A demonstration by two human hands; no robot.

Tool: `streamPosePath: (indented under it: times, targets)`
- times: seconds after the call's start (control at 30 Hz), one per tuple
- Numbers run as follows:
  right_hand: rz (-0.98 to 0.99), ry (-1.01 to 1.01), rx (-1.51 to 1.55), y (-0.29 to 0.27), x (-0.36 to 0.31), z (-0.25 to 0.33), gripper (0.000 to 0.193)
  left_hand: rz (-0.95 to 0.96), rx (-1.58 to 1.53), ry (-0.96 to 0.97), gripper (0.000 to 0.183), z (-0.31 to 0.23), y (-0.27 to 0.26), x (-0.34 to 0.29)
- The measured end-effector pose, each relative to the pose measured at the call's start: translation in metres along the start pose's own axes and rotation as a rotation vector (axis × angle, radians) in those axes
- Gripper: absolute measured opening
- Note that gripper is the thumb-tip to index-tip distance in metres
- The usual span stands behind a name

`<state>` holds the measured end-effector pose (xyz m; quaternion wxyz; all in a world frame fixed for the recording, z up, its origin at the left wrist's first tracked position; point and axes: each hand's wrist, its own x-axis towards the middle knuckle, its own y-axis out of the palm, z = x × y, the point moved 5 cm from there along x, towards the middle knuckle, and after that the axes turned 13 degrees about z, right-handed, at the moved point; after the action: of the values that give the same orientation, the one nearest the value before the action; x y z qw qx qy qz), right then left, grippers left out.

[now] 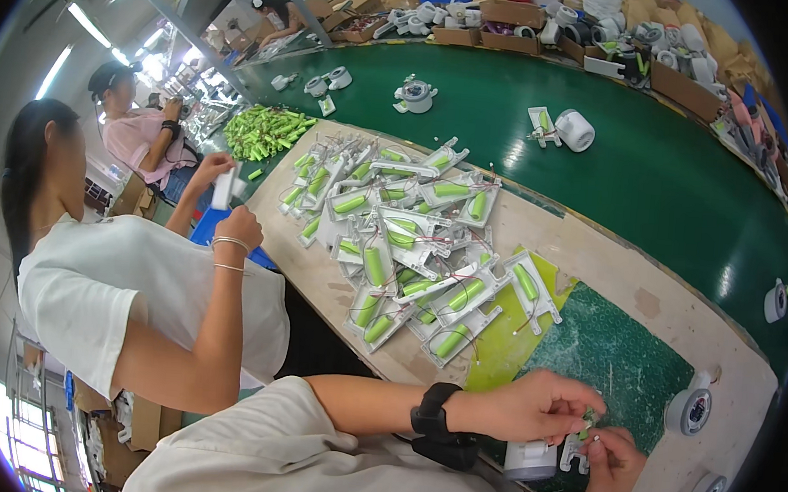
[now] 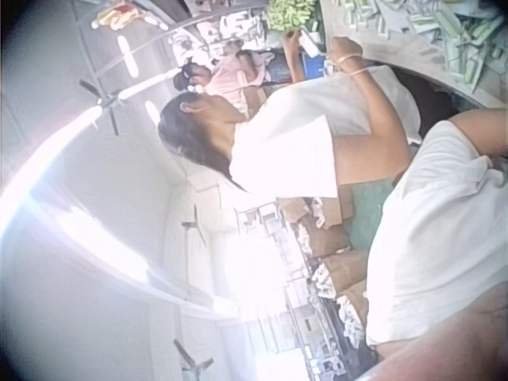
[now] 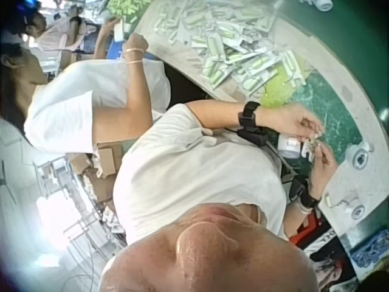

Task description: The worker is assembling small rechargeable fans by connecting internal electronics including circuit boards and lithium batteries into plastic housings.

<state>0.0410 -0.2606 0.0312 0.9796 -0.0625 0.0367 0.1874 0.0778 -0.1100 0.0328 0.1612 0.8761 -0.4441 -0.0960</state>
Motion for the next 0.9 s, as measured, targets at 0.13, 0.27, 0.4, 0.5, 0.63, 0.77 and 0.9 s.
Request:
streamPosePath:
  times: [0.13, 0.27, 0.4, 0.5, 0.63, 0.77, 0.9]
  targets:
    - [-0.033, -0.062, -0.027, 0.0, 0.0, 0.013, 0.015, -0.047, 0.051, 0.024, 0.021, 0.004, 0.002, 0.005]
    - [-0.083, 0.044, -0.041, -0.006, -0.001, 0.018, 0.016, -0.059, 0.069, 0.066, 0.023, 0.0, 0.003, 0.007]
    - [-0.092, -0.041, -0.062, 0.004, 0.027, 0.015, 0.011, -0.199, 0.097, -0.029, 0.026, -0.01, -0.013, -0.008]
    - [-0.161, -0.148, -0.136, 0.0, 0.02, 0.024, 0.009, -0.215, 0.118, -0.026, 0.025, -0.007, -0.009, 0.0]
    - [-0.198, -0.21, -0.214, 0.0, 0.008, 0.029, 0.01, -0.159, 0.108, -0.043, 0.025, -0.006, -0.002, 0.003]
    - [-0.218, -0.215, -0.314, 0.002, 0.006, 0.034, 0.005, -0.146, 0.166, -0.031, 0.026, -0.007, 0.002, 0.002]
    - [-0.266, -0.272, -0.474, 0.007, 0.002, 0.043, 0.002, -0.187, 0.225, -0.001, 0.026, -0.012, 0.007, -0.001]
